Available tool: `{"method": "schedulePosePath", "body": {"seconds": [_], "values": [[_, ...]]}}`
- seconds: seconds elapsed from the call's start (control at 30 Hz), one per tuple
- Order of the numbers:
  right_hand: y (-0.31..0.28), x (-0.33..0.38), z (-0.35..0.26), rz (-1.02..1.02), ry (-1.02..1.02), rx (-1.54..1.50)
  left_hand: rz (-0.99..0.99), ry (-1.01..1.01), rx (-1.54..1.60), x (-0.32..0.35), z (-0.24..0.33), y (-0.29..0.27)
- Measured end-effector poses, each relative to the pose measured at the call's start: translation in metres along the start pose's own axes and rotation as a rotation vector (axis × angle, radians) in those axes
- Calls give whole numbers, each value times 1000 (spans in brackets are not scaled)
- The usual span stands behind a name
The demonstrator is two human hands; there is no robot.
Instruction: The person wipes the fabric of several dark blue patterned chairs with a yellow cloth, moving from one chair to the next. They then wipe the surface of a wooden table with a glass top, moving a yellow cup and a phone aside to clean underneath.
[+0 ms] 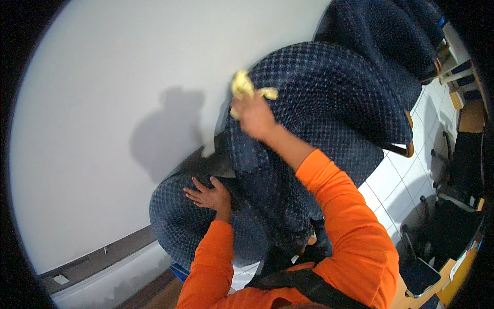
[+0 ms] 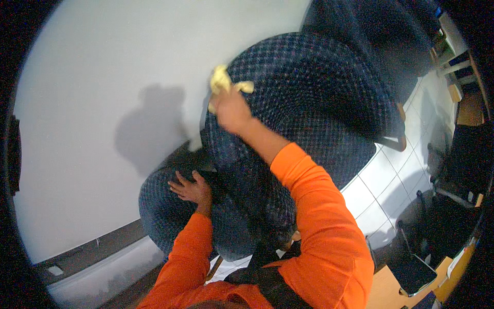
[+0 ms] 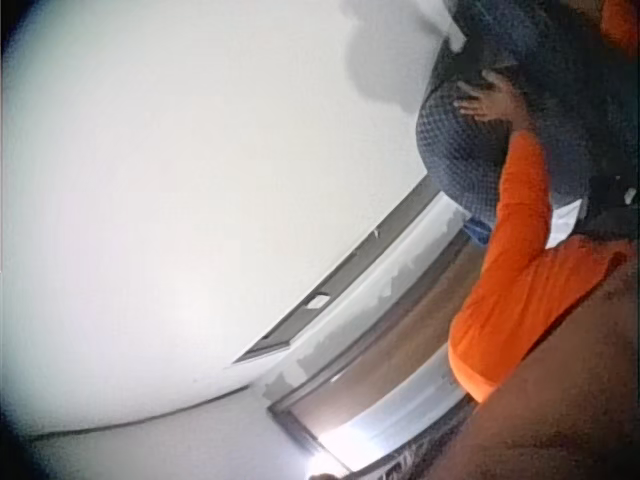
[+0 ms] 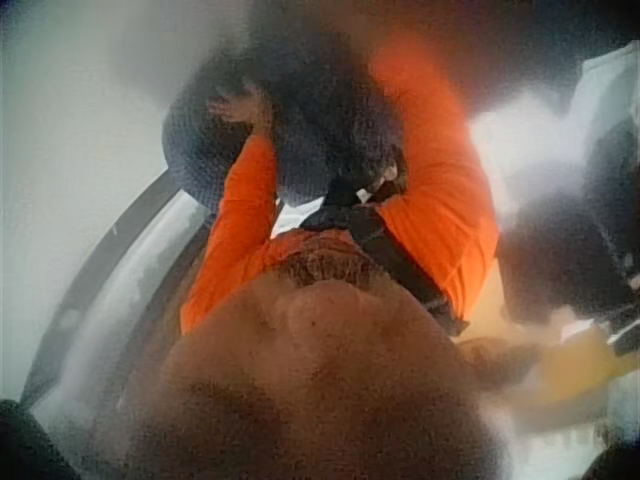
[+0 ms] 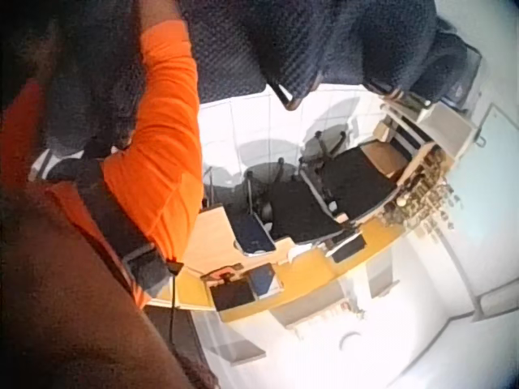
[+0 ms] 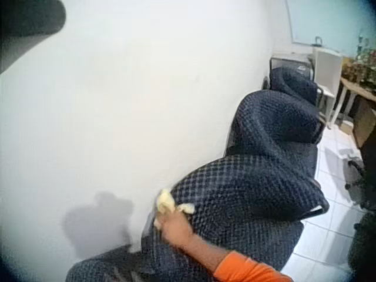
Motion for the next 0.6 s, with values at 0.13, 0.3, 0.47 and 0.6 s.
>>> {"method": "schedulePosePath", "body": {"seconds": [0.13, 0.3, 0.47, 0.6], "values": [[20, 99, -98, -254, -323, -436, -76, -66, 18, 0, 2, -10], [-29, 107, -110, -389, -143, -618, -25, -24, 28, -4, -15, -10], [-52, -16, -32, 253, 201, 6, -37, -7, 48, -5, -6, -11], [0, -39, -56, -330, 221, 423, -25, 36, 106, -4, -9, -6]]}}
Point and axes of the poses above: each hand's wrist, its own x-axis away from the middle knuckle, its own y-axis out of the palm, z = x × y, the point moved 2 cm from there along -x, towards the middle knuckle, and after that the axes turned 6 degrees about -z, right-handed, at the moved point
